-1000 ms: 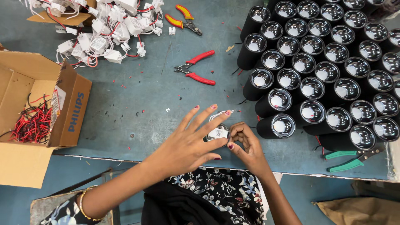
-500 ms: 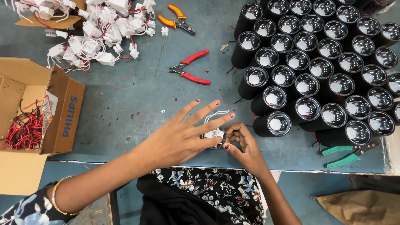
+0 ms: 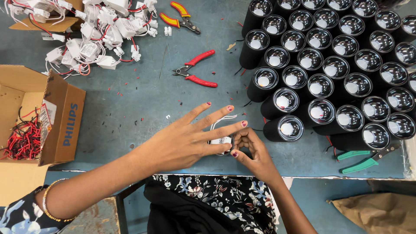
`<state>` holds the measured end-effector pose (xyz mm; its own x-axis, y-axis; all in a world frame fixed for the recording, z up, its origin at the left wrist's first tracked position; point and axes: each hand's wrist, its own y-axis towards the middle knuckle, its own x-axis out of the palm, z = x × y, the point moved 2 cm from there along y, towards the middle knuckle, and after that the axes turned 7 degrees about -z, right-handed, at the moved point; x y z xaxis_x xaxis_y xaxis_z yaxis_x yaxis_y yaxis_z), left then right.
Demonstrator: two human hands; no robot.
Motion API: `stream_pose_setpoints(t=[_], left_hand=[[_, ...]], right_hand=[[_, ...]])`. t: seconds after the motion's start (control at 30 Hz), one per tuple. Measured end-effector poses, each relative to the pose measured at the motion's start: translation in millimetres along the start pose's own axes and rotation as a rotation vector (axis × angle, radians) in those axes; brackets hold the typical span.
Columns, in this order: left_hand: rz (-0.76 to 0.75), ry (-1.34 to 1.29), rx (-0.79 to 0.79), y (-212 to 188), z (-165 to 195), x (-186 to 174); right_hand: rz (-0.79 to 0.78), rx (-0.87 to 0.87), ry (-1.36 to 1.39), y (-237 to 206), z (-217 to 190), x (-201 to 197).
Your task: The person picks up a black cylindrical light housing and a white LED driver unit, connects the driver's wires to the housing terminals, uses red-handled pliers to trim and prepare the wires, tucks the wires into the housing, and sets the assembled unit with a pile of finished housings.
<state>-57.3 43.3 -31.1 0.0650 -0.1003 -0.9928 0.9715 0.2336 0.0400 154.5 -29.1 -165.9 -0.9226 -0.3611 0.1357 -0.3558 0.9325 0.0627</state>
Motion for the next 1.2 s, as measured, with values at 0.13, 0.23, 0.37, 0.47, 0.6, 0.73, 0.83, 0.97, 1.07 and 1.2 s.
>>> stream_pose_setpoints(t=[0.13, 0.23, 0.37, 0.47, 0.6, 0.73, 0.83, 0.97, 1.07, 1.2], left_hand=[[0.001, -0.01, 0.018, 0, 0, -2], [0.004, -0.038, 0.019, 2, 0, -3], [-0.026, -0.053, 0.009, 5, -1, -2], [-0.008, -0.045, -0.006, 7, 1, -2], [-0.04, 0.066, -0.045, 7, 6, 1], [-0.031, 0.083, -0.044, 4, 8, 0], [-0.037, 0.081, -0.026, -3, 6, -1], [-0.017, 0.009, -0.006, -11, 1, -2], [-0.015, 0.019, -0.014, -14, 3, 2], [-0.005, 0.048, 0.002, -15, 5, 4]], right_hand=[[0.003, -0.004, 0.012, 1, 0, 1], [0.002, -0.005, 0.017, 1, 0, 1], [0.0, 0.009, 0.009, -1, 1, 1], [0.0, 0.012, 0.005, -1, 2, 0], [-0.008, 0.003, 0.011, -2, 3, 0], [-0.008, -0.001, 0.025, -1, 2, -1], [-0.007, -0.004, 0.015, 1, 3, -1], [0.004, -0.001, 0.015, 2, 5, -2], [0.008, 0.005, 0.009, 2, 5, -3], [0.0, 0.002, 0.001, 1, 4, -3]])
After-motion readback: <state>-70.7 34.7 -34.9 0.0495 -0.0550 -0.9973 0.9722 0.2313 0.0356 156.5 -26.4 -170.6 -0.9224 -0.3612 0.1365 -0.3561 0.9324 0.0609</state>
